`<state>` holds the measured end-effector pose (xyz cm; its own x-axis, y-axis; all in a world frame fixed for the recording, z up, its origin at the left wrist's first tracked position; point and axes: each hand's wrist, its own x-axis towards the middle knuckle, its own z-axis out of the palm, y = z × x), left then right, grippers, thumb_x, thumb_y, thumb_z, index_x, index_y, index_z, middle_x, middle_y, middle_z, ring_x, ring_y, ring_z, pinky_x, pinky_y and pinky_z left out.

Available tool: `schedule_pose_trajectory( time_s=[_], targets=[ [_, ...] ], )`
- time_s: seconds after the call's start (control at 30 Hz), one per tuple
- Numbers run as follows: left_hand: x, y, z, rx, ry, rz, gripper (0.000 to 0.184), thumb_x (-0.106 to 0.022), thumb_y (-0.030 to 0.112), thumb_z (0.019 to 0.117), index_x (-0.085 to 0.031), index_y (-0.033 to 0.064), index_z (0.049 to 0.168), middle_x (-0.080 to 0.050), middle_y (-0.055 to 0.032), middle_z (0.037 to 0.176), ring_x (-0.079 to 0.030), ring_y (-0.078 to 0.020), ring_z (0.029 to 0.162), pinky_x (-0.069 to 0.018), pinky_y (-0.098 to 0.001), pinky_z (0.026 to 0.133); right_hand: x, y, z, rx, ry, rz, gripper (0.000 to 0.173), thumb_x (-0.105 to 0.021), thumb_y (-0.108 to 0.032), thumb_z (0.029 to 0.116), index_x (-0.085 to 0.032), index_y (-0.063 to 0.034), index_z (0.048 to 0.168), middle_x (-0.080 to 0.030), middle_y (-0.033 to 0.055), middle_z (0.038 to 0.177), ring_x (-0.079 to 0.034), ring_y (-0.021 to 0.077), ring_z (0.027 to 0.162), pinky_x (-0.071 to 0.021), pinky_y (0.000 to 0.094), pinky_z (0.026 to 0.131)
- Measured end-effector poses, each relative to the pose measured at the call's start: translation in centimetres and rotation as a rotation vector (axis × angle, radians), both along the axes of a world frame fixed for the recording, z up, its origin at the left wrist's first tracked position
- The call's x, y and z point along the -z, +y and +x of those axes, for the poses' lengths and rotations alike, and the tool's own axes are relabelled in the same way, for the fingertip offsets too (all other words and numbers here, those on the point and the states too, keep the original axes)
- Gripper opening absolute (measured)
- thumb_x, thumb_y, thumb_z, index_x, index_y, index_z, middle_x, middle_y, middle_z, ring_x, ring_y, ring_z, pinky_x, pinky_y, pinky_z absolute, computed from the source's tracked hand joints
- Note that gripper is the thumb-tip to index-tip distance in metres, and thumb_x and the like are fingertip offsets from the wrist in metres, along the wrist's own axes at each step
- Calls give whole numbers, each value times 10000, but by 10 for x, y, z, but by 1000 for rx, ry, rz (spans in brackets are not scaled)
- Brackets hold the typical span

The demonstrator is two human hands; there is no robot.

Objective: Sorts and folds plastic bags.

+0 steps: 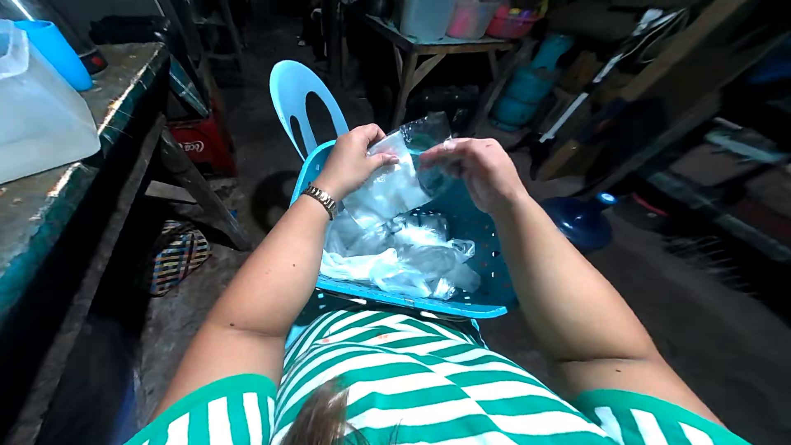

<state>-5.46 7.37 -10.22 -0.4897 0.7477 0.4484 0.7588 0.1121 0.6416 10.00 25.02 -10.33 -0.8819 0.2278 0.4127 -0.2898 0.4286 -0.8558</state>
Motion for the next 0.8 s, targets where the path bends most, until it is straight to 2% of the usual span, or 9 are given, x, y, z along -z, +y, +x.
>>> schedule_pose_trajectory(
  time_s=[0.03, 0.1, 0.17, 0.23, 0.3, 0.37, 0.53, 0.63, 0.8],
  targets=[
    [0, 0, 0, 2, 11, 0, 243, -756, 135, 918, -673, -42, 1063, -683, -171, 1042, -658, -222, 954, -522, -385, 904, -3, 0, 1, -17, -66, -55, 516, -236, -207, 1015, -728, -59, 1064, -763, -45, 898, -649, -6, 791, -503, 210, 728],
    [-1, 0, -1, 18, 24, 10, 240, -757, 127, 915, -678, -39, 1068, -682, -172, 1060, -656, -215, 971, -519, -371, 914, -8, -2, 0, 31, -191, -96, 524, -214, -179, 1019, -702, -30, 1140, -751, -18, 816, -617, 14, 668, -485, 209, 643],
    [-1, 1, 0, 41, 39, 37, 243, -764, 123, 905, -681, -39, 1065, -684, -170, 1072, -656, -201, 975, -519, -353, 914, -8, -4, -2, 95, -283, -47, 324, -405, -99, 1049, -694, -18, 1169, -728, 7, 831, -617, 32, 669, -507, 218, 655],
    [0, 1, 1, 75, 39, 49, 241, -771, 111, 896, -685, -36, 1066, -686, -158, 1071, -653, -182, 976, -518, -332, 915, -6, -9, -5, 154, -339, 104, 219, -667, -153, 992, -710, -22, 1162, -724, 48, 913, -649, 84, 762, -547, 298, 742],
    [1, 3, 3, 115, 27, 50, 239, -775, 83, 883, -685, -33, 1073, -685, -145, 1044, -653, -162, 944, -526, -314, 890, -3, -12, -7, 182, -365, 266, 311, -767, -234, 932, -729, -22, 1156, -728, 123, 1022, -677, 195, 893, -547, 447, 853],
    [2, 4, 5, 152, 26, 44, 246, -763, 68, 888, -681, -34, 1096, -690, -138, 1026, -653, -144, 917, -530, -298, 869, 1, -12, -10, 210, -346, 324, 256, -772, -261, 927, -755, -40, 1056, -722, 121, 978, -658, 210, 880, -517, 491, 844],
    [-6, -3, 0, 209, -111, -195, 423, -779, 166, 906, -610, -22, 1246, -686, -169, 1091, -665, -210, 986, -530, -425, 927, -6, -10, -6, 301, -226, 88, 181, -724, -200, 959, -743, -41, 1044, -691, 19, 866, -601, 48, 728, -533, 292, 728],
    [-13, -5, 1, 218, -153, -212, 325, -787, 104, 880, -652, -36, 1140, -692, -131, 1003, -664, -158, 882, -552, -366, 850, -7, 4, -1, 370, -35, 30, 176, -675, -165, 981, -723, -19, 1069, -700, -8, 916, -605, -11, 778, -528, 229, 765],
    [-28, -19, 2, 206, -219, -126, 319, -711, 48, 932, -615, -85, 1207, -679, -107, 831, -626, -98, 652, -557, -263, 639, -1, 16, 8, 416, 184, -53, 142, -566, -214, 1049, -630, -108, 1120, -593, -157, 918, -561, -99, 797, -508, 148, 770]
  ],
)
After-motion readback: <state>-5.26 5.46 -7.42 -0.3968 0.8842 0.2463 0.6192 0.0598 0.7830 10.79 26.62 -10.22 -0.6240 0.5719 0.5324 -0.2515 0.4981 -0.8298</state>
